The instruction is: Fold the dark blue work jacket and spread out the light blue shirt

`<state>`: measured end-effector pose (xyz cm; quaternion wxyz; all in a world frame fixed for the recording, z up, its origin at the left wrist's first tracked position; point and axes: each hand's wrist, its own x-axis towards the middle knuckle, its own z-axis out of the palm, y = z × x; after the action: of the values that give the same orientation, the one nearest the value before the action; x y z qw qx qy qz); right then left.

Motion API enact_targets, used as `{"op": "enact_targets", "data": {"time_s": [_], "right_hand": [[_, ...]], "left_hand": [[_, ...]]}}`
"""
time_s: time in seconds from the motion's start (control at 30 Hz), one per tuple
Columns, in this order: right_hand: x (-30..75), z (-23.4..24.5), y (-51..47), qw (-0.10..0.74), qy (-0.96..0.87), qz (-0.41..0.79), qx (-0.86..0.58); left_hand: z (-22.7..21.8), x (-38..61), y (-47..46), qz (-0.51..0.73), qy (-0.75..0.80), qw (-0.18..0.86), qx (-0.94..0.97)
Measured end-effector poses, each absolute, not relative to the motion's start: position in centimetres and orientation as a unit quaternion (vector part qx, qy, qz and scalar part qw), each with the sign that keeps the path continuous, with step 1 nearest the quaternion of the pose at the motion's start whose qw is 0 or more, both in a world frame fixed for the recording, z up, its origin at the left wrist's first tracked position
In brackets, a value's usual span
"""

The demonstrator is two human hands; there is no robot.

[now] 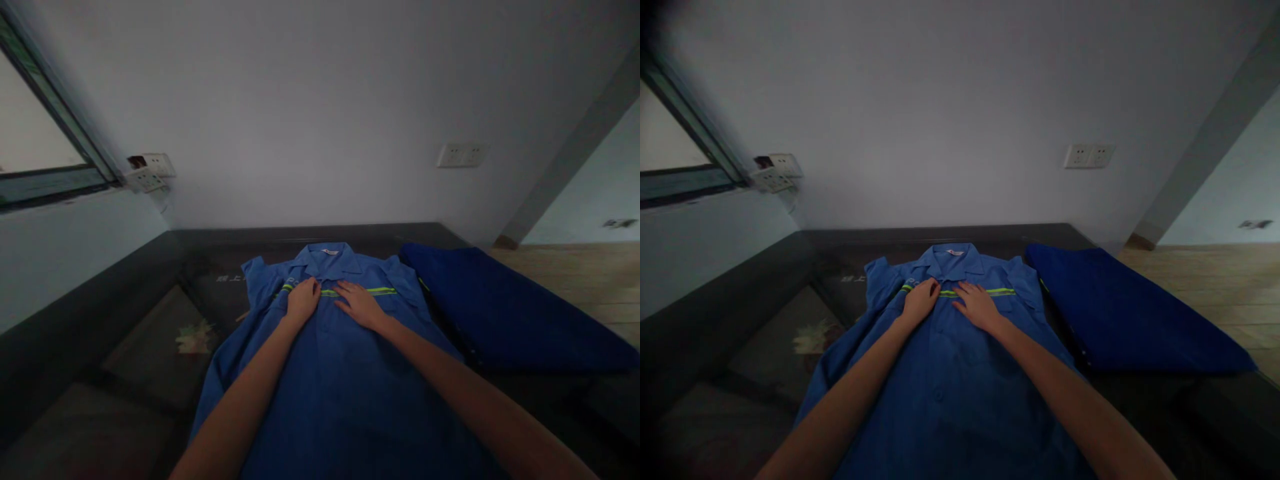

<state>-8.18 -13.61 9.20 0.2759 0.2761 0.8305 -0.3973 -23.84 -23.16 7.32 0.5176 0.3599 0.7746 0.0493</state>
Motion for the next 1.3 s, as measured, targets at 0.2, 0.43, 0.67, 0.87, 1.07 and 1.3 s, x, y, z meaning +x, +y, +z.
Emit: {"op": "enact_targets", "data": {"time_s": [0.2, 0.43, 0.67, 0.87, 1.07, 1.3], "right_hand": [[-6.9, 8.1, -13.1, 0.274, 0.831, -0.394, 0.281], [-11.9, 7.8, -12.8, 0.186, 0.794, -0.412, 0.407], [-10.9, 6.6, -14.8, 0.120, 0.713, -0.504, 0.473], [-10.7, 7.2, -14.9, 0.093, 0.714, -0.517, 0.463], [-10.3, 6.7, -15.0, 0.033, 0.660, -0.564, 0.495], [-10.1, 6.4, -14.9, 0.010, 0.638, -0.573, 0.514]], "left_hand": [[5.2, -23.8, -23.0, 0.100, 0.771, 0.536, 0.328], [4.4, -24.0, -22.4, 0.219, 0.752, 0.559, 0.273], [4.8, -23.5, -22.7, 0.281, 0.726, 0.584, 0.231], [5.2, -23.2, -22.8, 0.306, 0.708, 0.590, 0.238], [5.4, -23.2, -22.9, 0.292, 0.719, 0.570, 0.268], [5.6, -23.8, -22.8, 0.242, 0.718, 0.567, 0.322]]}}
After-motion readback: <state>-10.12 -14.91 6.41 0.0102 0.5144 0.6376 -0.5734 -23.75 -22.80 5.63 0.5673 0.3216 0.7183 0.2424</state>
